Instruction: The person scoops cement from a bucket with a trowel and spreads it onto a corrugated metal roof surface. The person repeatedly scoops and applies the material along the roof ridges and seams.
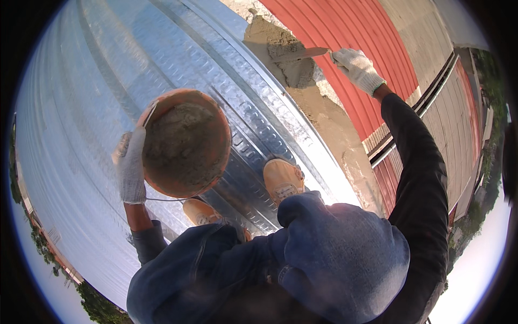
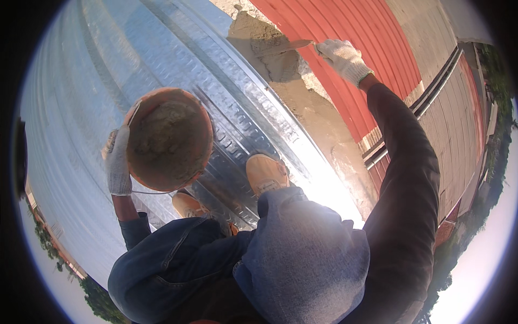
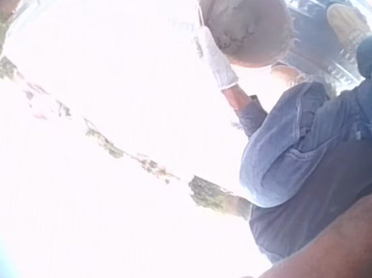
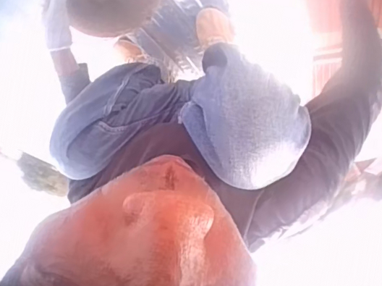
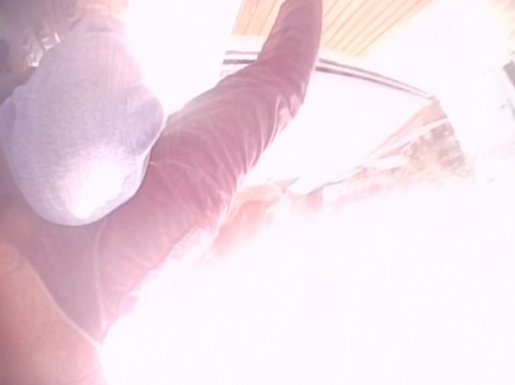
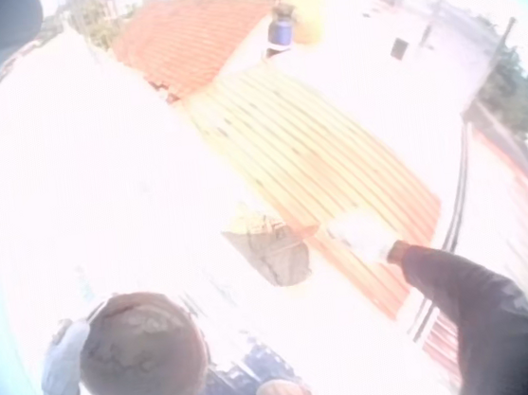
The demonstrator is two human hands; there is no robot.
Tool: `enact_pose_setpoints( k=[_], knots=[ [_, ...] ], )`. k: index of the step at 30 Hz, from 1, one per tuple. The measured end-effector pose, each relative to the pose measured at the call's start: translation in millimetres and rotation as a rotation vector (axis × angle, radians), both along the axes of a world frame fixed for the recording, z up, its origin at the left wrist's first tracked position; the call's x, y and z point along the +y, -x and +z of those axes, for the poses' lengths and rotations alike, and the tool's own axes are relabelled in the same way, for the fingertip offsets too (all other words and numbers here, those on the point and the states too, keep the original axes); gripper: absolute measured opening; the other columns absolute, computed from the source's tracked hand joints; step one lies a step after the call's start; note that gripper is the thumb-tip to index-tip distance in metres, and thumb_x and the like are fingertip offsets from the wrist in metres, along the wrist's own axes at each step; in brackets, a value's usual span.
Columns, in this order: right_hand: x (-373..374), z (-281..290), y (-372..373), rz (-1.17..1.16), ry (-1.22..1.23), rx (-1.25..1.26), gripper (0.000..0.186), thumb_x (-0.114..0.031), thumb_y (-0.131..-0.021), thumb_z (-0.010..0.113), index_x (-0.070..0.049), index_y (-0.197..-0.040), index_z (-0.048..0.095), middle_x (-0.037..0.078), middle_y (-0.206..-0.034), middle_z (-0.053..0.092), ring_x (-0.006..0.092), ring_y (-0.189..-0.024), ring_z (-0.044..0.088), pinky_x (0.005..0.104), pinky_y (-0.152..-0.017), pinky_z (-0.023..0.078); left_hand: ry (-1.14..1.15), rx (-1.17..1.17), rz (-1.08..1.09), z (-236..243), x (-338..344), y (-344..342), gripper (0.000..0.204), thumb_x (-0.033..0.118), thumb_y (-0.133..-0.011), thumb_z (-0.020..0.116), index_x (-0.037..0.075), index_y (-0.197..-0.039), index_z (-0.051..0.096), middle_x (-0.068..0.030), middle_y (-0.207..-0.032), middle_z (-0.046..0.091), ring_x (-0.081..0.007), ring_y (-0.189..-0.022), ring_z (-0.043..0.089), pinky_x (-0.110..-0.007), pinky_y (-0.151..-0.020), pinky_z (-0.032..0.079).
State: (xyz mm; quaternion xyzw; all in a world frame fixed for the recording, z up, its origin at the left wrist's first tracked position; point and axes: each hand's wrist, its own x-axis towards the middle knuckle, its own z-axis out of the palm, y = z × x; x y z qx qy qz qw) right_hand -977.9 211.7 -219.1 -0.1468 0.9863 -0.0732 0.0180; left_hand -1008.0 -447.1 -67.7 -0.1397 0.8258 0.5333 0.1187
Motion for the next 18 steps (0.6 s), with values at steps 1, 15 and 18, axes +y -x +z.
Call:
enact_pose_setpoints(
  k=[1,15,18],
  knots=[
    [-1,2,-9,0.019,0.009,-0.019,0.027,-0.013,-0.101,0.073,-0.012,-0.128,0.066,0.010,-0.114,0.072,0.0366,-0.110,0.070,0.0523,-0.092,0.056,0.008,-0.008,-0.001,-2,-4,0,0.019,0.027,-0.109,0.078,0.010,-0.101,0.075,0.0066,-0.098,0.067,-0.0056,-0.090,0.058,-0.026,-0.081,0.050],
    [-24,11,11,-0.234,0.232,-0.004,0.015,-0.015,-0.105,0.067,-0.009,-0.120,0.065,0.014,-0.116,0.073,0.0425,-0.113,0.072,0.0569,-0.093,0.058,0.002,0.001,0.012,-1,-6,0,0.020,0.029,-0.111,0.076,0.010,-0.103,0.073,0.0068,-0.097,0.062,-0.0067,-0.091,0.055,-0.028,-0.081,0.048],
    [-37,6,62,-0.206,0.076,0.014,0.017,-0.017,-0.107,0.065,-0.010,-0.123,0.066,0.014,-0.117,0.072,0.0423,-0.114,0.071,0.0558,-0.092,0.058,-0.020,0.014,0.008,-7,-14,1,0.020,0.029,-0.111,0.075,0.010,-0.105,0.074,0.0064,-0.098,0.064,-0.0065,-0.091,0.056,-0.027,-0.081,0.049]
  ],
)
